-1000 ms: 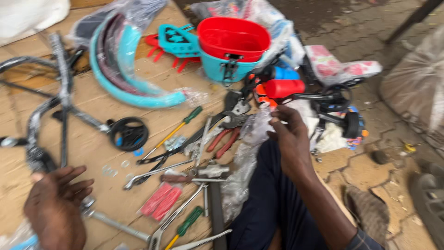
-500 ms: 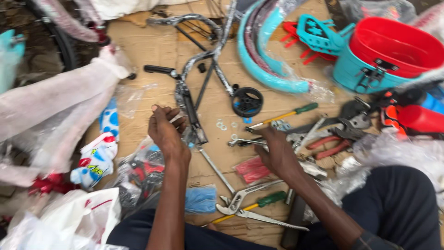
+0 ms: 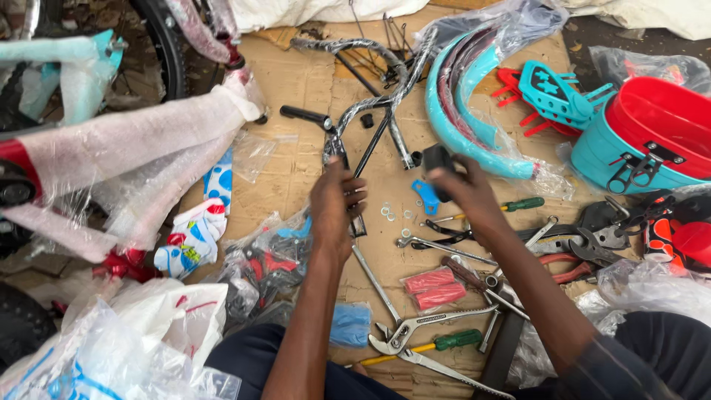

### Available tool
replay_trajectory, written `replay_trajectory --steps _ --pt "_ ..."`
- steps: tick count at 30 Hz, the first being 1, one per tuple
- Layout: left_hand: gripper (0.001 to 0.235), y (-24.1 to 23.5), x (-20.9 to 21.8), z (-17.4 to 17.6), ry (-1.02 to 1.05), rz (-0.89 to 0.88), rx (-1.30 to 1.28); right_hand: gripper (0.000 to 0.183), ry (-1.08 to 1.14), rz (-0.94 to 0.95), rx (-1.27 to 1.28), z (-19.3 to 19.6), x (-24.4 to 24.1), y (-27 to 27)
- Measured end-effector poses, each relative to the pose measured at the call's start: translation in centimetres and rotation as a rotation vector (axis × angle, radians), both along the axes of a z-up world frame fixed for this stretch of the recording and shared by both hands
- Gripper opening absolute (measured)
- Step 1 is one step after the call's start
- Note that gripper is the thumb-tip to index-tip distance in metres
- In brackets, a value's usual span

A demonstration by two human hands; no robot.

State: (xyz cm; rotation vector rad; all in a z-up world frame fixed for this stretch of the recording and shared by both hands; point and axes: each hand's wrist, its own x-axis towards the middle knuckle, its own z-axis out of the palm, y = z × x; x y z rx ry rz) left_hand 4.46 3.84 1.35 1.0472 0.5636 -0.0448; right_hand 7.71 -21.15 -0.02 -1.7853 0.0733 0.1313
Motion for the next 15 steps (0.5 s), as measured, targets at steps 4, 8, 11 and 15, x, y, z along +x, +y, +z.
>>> replay_trajectory --steps 4,8,11,15 --pt "0.069 -2.1 -1.6 2.0 0.069 -0.398 0.041 0.081 0.085 0.09 0.257 3.3 -5.4 1.6" --pt "0.064 -2.4 -3.2 2.5 0.04 -0.557 -0.306 0.082 -0.084 0.284 0.019 4.1 -8.4 4.6" --pt "0.052 -1.3 -2.6 1.5 -0.267 -0.329 -0.235 0.078 -0.253 0.388 -0.143 3.9 -8.5 5.0" --pt "0.042 3.6 -1.0 1.7 -0.399 0.203 -0.274 0.032 -0.24 0.081 -0.423 2.5 -8.1 1.6"
